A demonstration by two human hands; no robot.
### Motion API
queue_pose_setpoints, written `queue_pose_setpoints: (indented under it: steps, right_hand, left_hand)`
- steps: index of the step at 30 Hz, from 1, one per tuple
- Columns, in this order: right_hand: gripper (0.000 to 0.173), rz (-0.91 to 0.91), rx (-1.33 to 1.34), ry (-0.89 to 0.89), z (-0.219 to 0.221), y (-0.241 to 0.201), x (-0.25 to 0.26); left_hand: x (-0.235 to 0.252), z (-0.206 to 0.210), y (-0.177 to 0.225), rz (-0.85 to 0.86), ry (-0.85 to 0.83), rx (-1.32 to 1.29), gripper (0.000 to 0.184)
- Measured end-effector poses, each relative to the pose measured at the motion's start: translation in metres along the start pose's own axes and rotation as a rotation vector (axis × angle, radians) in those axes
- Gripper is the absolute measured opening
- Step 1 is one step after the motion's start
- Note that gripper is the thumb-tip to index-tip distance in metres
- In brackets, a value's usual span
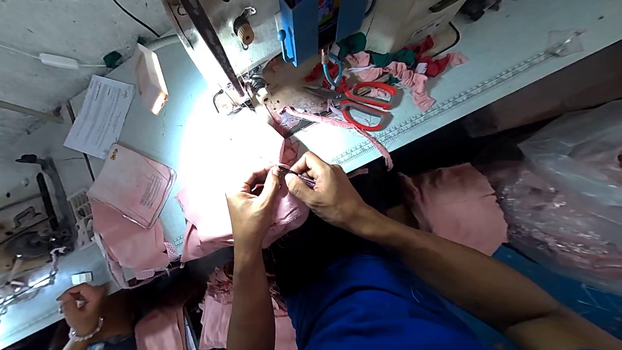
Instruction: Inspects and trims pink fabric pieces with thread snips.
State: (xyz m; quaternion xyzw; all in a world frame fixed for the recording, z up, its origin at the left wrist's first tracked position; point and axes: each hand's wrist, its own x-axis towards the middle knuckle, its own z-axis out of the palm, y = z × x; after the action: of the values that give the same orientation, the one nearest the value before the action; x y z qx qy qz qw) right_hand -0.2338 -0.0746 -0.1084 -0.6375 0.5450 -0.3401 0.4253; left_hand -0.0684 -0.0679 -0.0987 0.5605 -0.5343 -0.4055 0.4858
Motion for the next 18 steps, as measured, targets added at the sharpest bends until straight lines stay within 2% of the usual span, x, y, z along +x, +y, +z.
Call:
queue_pose_setpoints:
  steps: [11,18]
  right_hand:
    - [0.015,0.066,0.122,0.022,0.0037,-0.0036,-0.0011]
    - [0.013,-0.005,0.213,-0.008,0.0035,0.0037,0.004]
  left_hand:
    - [-0.0022,0.0053,0.0012,0.012,0.046,0.043,0.01]
    - [-0.0023,0.0033,0.0038,0.016,0.022,0.075,0.01]
